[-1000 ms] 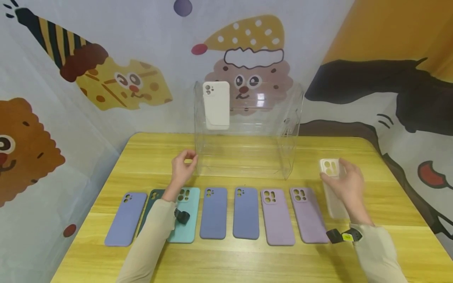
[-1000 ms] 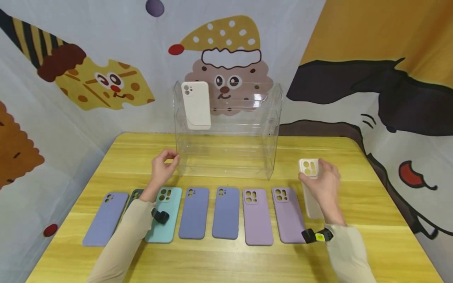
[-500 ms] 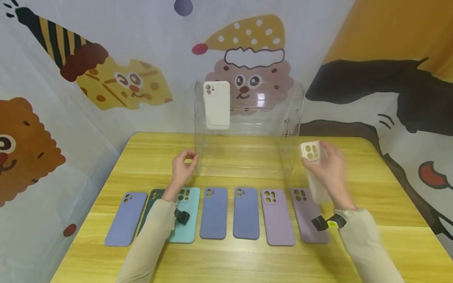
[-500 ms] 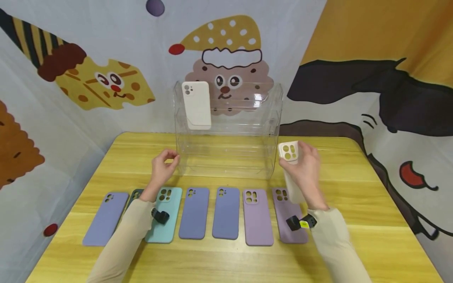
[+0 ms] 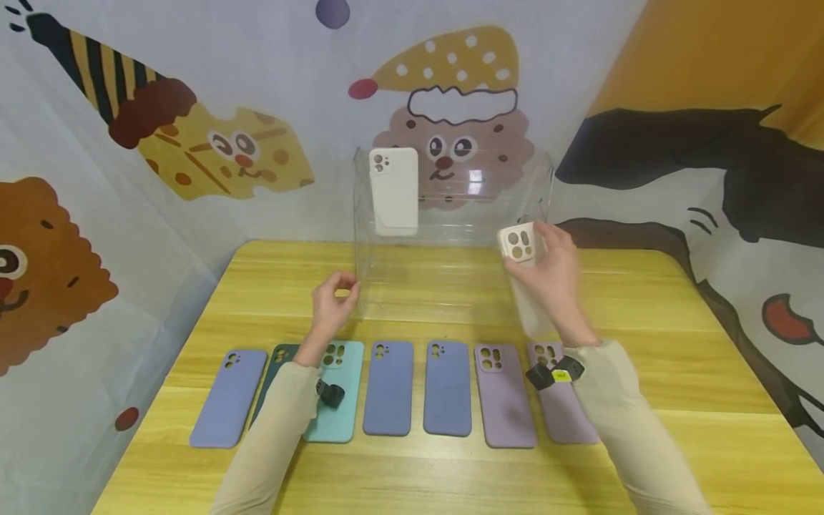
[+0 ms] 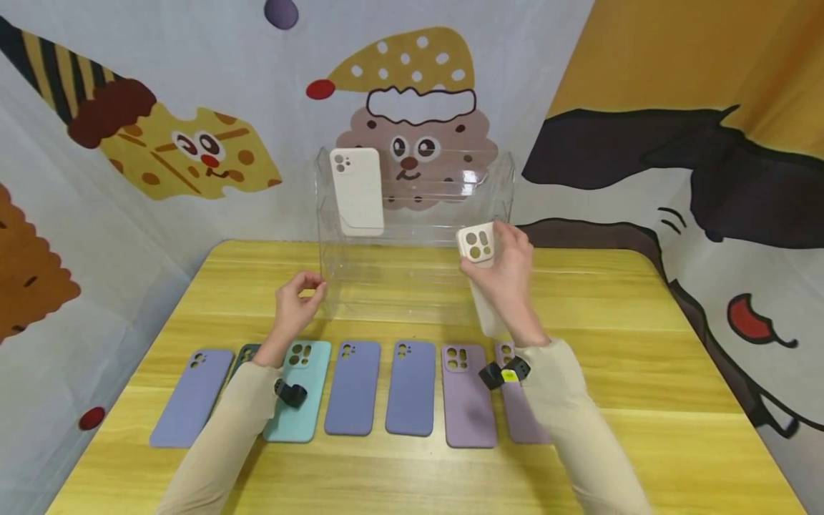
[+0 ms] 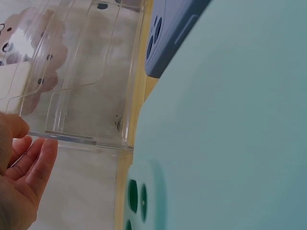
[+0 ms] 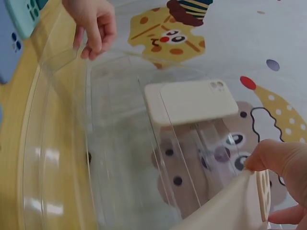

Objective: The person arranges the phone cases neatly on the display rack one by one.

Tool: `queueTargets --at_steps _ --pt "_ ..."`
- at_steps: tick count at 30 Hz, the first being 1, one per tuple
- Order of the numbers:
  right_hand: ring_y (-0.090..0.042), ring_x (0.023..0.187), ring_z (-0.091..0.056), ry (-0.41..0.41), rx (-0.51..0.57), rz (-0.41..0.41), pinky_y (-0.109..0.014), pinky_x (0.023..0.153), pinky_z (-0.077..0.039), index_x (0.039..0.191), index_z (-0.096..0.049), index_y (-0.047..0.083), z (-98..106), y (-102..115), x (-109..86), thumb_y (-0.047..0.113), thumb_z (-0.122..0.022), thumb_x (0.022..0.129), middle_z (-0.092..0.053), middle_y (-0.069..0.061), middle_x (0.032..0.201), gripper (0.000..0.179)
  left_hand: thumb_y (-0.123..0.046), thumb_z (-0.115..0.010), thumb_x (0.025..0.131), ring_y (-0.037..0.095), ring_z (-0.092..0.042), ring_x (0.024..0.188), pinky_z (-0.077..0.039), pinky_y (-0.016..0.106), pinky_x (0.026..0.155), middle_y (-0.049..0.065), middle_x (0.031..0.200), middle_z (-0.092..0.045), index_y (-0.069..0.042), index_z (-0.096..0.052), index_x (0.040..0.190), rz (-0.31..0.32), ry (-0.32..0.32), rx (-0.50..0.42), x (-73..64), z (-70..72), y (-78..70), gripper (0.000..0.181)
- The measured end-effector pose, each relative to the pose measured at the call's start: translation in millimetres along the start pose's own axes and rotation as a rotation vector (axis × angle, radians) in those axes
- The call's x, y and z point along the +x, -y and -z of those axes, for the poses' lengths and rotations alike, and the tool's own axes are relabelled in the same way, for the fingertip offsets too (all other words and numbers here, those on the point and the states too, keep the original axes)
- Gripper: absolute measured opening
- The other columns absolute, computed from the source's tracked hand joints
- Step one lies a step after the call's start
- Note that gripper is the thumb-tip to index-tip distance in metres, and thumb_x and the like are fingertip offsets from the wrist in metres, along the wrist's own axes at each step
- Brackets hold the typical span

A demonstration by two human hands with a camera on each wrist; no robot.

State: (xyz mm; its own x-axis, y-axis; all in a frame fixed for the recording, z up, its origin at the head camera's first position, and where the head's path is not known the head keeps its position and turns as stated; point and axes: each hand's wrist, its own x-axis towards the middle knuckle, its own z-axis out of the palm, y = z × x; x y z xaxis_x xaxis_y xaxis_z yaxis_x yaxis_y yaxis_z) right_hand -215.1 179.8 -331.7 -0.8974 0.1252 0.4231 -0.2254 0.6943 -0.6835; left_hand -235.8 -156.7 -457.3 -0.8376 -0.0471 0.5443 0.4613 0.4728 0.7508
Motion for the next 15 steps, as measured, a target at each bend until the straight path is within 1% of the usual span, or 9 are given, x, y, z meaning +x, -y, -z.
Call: queueTargets --at_steps 4,6,8,12,15 --pt "-0.041 0.115 -0.041 0.018 0.053 -0.023 -0.055 0.094 -0.042 0.133 -0.044 -0.006 -11.6 13.6 6.3 0.012 -0.076 0.070 -0.041 -0.028 0.133 0.073 0.003 -0.065 0.083 0.033 -0.065 0.079 -0.059 0.032 0.059 0.020 0.084 -0.065 0.007 -0.062 0.089 0.002 -0.002 0.004 -0.3 0.4 -0.1 0.008" --pt "-0.039 0.115 -0.041 0.014 0.081 -0.017 -0.053 0.093 -0.043 0.134 -0.043 -0.005 -17.8 19.7 10.0 0.013 -0.076 0.070 -0.040 -0.026 0.135 0.074 0.003 -0.064 0.083 0.033 -0.065 0.079 -0.059 0.031 0.060 0.020 0.084 -0.065 0.007 -0.062 0.089 0.007 -0.002 0.006 -0.5 0.6 0.0 0.008" --pt "-0.037 0.113 -0.041 0.000 0.100 -0.004 -0.051 0.092 -0.044 0.135 -0.042 -0.004 -24.2 26.3 14.5 0.013 -0.076 0.070 -0.040 -0.024 0.135 0.076 0.003 -0.064 0.083 0.033 -0.065 0.080 -0.059 0.031 0.060 0.020 0.085 -0.065 0.007 -0.062 0.089 0.010 -0.001 0.004 -0.7 0.7 0.3 0.007" --pt "-0.033 0.113 -0.041 -0.045 0.148 0.041 -0.044 0.095 -0.042 0.137 -0.040 -0.003 -37.4 39.8 25.3 0.012 -0.077 0.068 -0.039 -0.022 0.134 0.080 0.003 -0.063 0.084 0.033 -0.065 0.079 -0.059 0.032 0.059 0.020 0.084 -0.065 0.007 -0.062 0.089 0.004 -0.003 0.000 -0.8 0.3 1.2 0.007" --pt "-0.030 0.114 -0.040 -0.067 0.183 0.045 -0.038 0.098 -0.041 0.139 -0.036 -0.002 -46.1 49.6 33.8 0.010 -0.077 0.068 -0.036 -0.020 0.136 0.084 0.003 -0.064 0.083 0.033 -0.066 0.078 -0.059 0.034 0.058 0.020 0.083 -0.065 0.008 -0.062 0.088 -0.007 -0.006 0.000 -0.3 -0.1 0.5 0.007"
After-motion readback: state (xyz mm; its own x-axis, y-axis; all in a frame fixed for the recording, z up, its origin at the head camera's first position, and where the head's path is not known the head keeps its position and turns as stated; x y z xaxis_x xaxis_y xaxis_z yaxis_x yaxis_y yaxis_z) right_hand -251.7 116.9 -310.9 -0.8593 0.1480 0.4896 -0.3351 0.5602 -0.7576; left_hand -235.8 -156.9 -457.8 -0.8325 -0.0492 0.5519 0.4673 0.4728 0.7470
